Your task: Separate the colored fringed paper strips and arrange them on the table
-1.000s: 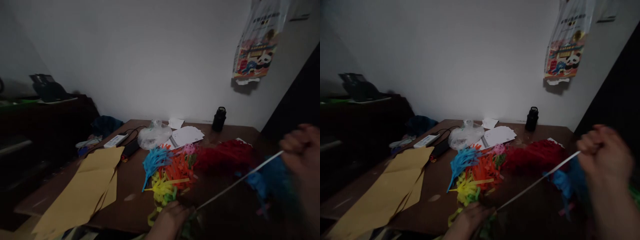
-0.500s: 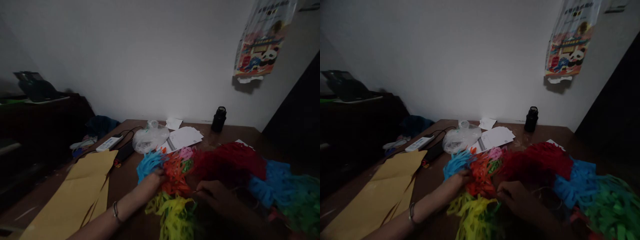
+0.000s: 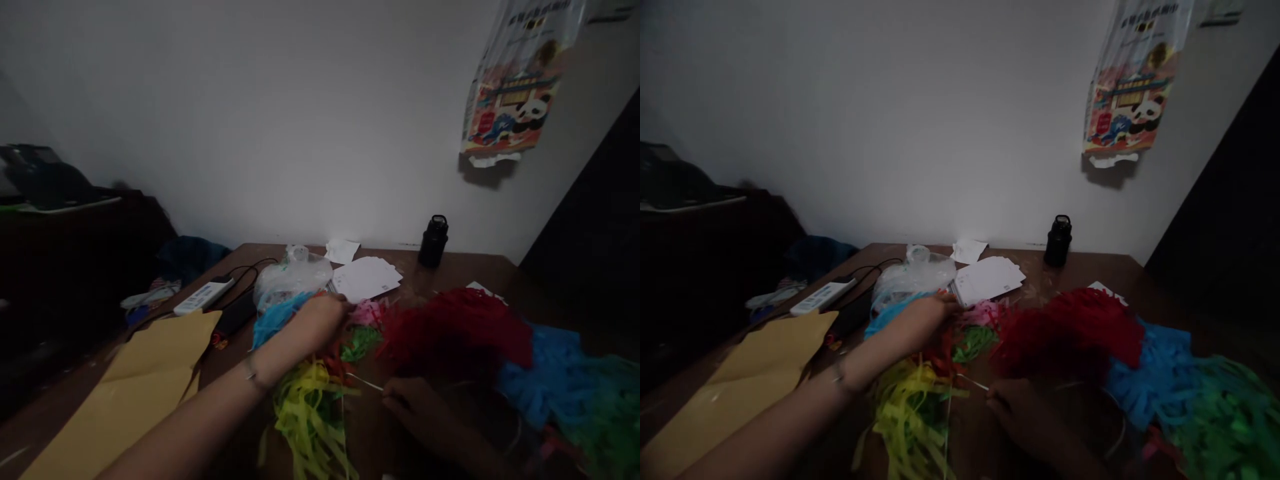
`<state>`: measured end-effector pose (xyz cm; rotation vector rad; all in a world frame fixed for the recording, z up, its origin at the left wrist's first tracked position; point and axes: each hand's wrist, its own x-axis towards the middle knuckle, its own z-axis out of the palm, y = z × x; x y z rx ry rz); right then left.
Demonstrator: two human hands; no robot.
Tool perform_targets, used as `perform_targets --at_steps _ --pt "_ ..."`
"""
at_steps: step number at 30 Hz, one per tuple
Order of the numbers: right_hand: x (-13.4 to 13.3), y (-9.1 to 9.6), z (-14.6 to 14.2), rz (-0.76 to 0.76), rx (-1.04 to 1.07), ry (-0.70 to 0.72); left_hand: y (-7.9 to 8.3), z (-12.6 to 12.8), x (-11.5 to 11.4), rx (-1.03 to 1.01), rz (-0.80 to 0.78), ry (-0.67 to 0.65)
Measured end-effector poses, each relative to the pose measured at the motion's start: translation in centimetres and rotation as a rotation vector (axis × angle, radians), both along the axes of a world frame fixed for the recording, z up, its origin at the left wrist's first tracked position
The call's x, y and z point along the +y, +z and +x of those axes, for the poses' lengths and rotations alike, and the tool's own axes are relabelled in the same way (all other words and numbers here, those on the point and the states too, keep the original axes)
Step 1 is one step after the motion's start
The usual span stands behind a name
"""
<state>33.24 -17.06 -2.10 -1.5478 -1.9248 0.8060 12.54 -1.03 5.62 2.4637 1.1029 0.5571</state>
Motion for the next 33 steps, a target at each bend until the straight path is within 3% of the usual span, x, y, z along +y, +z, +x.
perform_targets --at_steps 3,5,9,11,14,18,21,23,26,29,31,33 --pt "-0.3 -0.2 -0.4 0.009 -0.023 0.009 -1.1 5.8 1.5 -0.017 -0.127 -0.003" --pt "-0.5 -0.3 -0.6 0.018 -0.039 0.012 -1.0 7.8 3.1 -0.078 -0.2 0.024" --pt "-0.6 -0.2 -0.4 0.062 -0.027 -0.023 1.7 6.7 5.9 -0.332 -0.303 0.124" --pt "-0.6 0.2 -0.1 0.116 0.032 -0.084 3.1 5.0 5.7 -0.492 -0.358 0.165" --pt "-1.0 0.7 0.0 0.253 0.113 -0.252 3.4 3.1 2.3 -0.69 -0.503 0.159" --pt "-2.5 1.8 -1.3 0.448 0.097 -0.427 1.0 3.3 -5.5 -0.82 -0.786 0.092" --pt "-3.5 3.7 -2.4 0.538 0.133 -0.324 -1.1 3.8 -9.9 -0.869 -0.947 0.081" --pt "-3.8 5.1 -2.5 0.531 0.179 -0.223 -2.2 3.6 -11.3 -0.889 -0.994 0.093" --pt "-4.0 6.3 -1.4 0.359 0.27 -0.32 -3.1 2.1 -11.7 -0.938 -0.94 0.168" --pt "-4.4 6.1 -0.7 0.148 0.502 -0.408 -3.2 0.3 -12.4 -0.972 -0.689 0.264" --pt "-4.7 5.8 -1.0 0.026 0.721 -0.358 -2.8 -0.3 -13.9 -0.856 -0.516 0.19" --pt "-4.9 5.4 -1.9 -0.048 0.872 -0.309 -2.5 0.0 -15.8 -0.681 -0.443 -0.006"
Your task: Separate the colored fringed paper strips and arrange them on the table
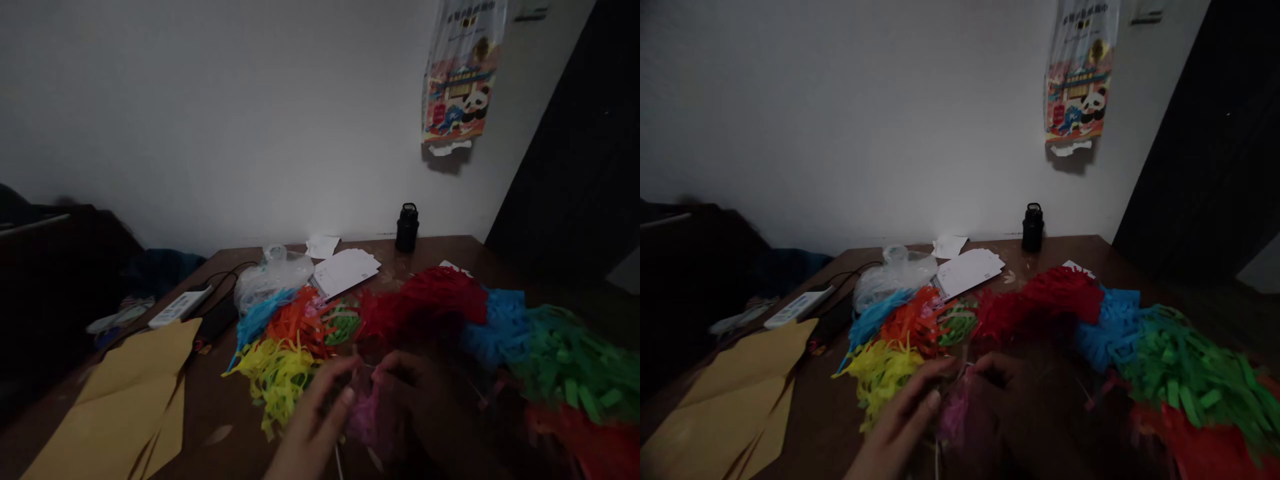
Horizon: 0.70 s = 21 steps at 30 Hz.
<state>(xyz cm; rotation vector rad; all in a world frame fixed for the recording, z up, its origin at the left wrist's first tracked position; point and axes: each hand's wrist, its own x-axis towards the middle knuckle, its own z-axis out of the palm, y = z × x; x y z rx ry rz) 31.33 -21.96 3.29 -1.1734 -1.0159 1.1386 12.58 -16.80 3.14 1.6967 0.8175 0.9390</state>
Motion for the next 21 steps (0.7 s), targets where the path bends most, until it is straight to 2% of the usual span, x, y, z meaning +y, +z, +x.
perform_targets --at_steps 2,3,6,8,13,18,21 --pt "-0.3 -0.4 -0.8 -0.007 0.009 0.009 0.0 0.8 -1.6 0.045 0.005 -0.156" --pt "-0.4 -0.6 -1.1 0.001 -0.026 -0.012 -0.1 1.2 -2.1 0.031 -0.033 -0.179" --pt "-1.2 -1.2 -1.3 0.026 -0.197 -0.149 -1.2 1.9 -2.5 -0.051 -0.216 -0.1" --pt "-2.0 -1.7 -1.0 0.044 -0.33 -0.21 -2.0 1.8 -2.3 -0.074 -0.272 -0.017" --pt "-3.8 -2.5 -1.2 0.13 -0.606 -0.121 -3.0 1.3 -2.4 -0.055 -0.284 0.096" --pt "-4.1 -2.7 -2.2 0.172 -0.675 -0.191 -3.3 1.3 -2.9 -0.035 -0.261 0.133" --pt "-3.9 -2.3 -2.7 0.172 -0.647 -0.215 -3.3 1.3 -3.1 -0.131 -0.364 0.088"
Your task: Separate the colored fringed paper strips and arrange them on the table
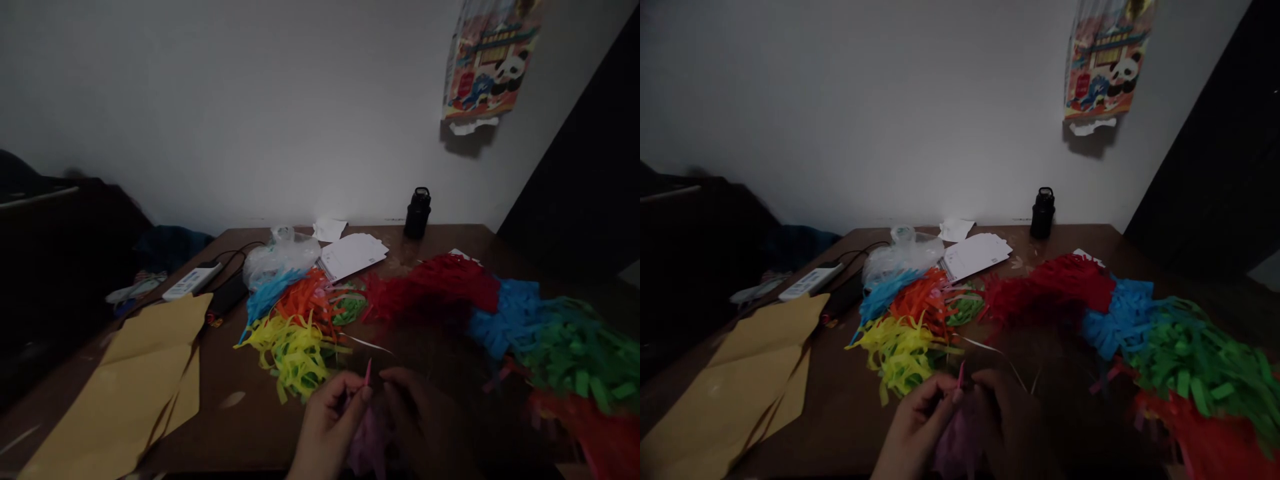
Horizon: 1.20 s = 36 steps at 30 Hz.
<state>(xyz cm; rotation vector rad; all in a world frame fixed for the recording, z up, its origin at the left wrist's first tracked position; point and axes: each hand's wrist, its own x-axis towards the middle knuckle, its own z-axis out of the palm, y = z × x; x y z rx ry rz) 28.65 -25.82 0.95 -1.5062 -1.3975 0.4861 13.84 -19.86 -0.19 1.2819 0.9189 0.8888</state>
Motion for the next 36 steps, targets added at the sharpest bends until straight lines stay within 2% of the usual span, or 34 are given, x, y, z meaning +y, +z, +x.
perform_targets --at_steps 5,8,15,19,22,31,36 --pt "0.1 0.7 -0.9 -0.018 0.095 0.001 0.1 0.2 -0.4 -0.288 -0.394 -0.105" --pt "0.2 0.8 -1.2 0.006 0.131 0.01 0.5 0.3 -0.7 -0.401 -0.483 -0.094" --pt "0.2 0.9 -1.0 -0.008 0.127 0.019 1.2 0.5 -1.1 -0.474 -0.538 -0.066" --pt "0.2 1.0 -1.0 -0.05 0.201 0.06 1.4 0.4 -1.2 -0.452 -0.536 -0.061" --pt "0.2 0.9 -1.0 -0.049 0.177 0.056 1.6 0.4 -1.1 -0.441 -0.554 -0.061" --pt "0.4 0.2 -0.4 -0.006 0.079 0.1 1.0 0.5 -1.0 -0.504 -0.549 -0.14" --pt "0.3 0.8 -0.8 -0.049 0.137 0.07 0.7 0.4 -0.9 -0.468 -0.544 -0.155"
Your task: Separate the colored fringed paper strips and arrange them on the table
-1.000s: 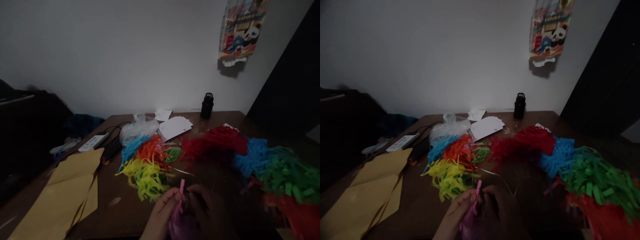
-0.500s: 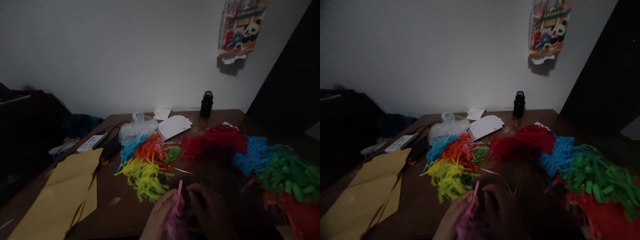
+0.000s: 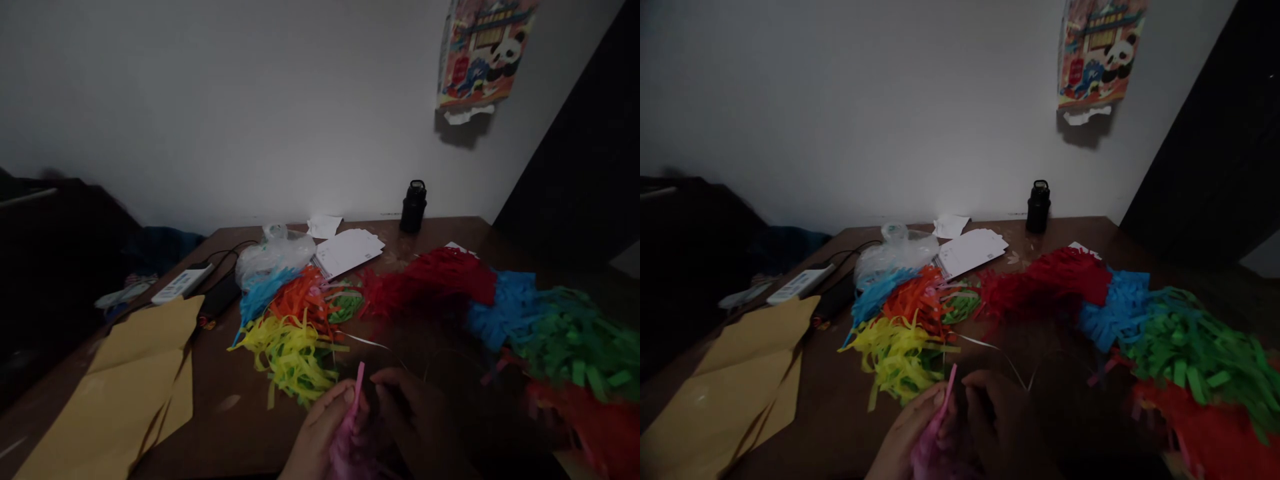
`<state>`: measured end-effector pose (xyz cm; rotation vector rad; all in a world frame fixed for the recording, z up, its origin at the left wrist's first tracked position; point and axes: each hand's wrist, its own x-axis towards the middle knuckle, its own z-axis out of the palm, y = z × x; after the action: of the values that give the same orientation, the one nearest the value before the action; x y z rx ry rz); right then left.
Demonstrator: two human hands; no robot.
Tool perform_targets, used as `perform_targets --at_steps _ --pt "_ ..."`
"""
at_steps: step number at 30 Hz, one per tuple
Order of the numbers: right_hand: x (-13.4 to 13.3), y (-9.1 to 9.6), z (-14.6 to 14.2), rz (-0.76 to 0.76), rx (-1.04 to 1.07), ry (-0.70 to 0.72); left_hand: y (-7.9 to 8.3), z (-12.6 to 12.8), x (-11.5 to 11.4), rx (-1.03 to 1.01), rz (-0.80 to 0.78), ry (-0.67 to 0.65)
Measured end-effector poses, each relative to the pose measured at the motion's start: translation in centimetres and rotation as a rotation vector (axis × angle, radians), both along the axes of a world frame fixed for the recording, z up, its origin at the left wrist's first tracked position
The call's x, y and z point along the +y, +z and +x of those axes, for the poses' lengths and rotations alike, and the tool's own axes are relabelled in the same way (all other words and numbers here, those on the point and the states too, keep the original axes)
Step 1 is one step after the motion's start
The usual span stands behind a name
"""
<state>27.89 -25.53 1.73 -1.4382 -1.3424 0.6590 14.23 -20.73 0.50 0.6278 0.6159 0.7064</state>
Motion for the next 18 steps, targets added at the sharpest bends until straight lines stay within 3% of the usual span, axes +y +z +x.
perform_targets --at_steps 7,18 --pt "-0.07 0.0 -0.25 0.021 0.0 -0.016 -0.87 -0.05 0.13 -0.038 0.016 -0.037" --pt "-0.01 -0.26 -0.27 0.024 0.007 -0.019 -0.15 -0.2 -0.05 -0.002 -0.019 -0.027"
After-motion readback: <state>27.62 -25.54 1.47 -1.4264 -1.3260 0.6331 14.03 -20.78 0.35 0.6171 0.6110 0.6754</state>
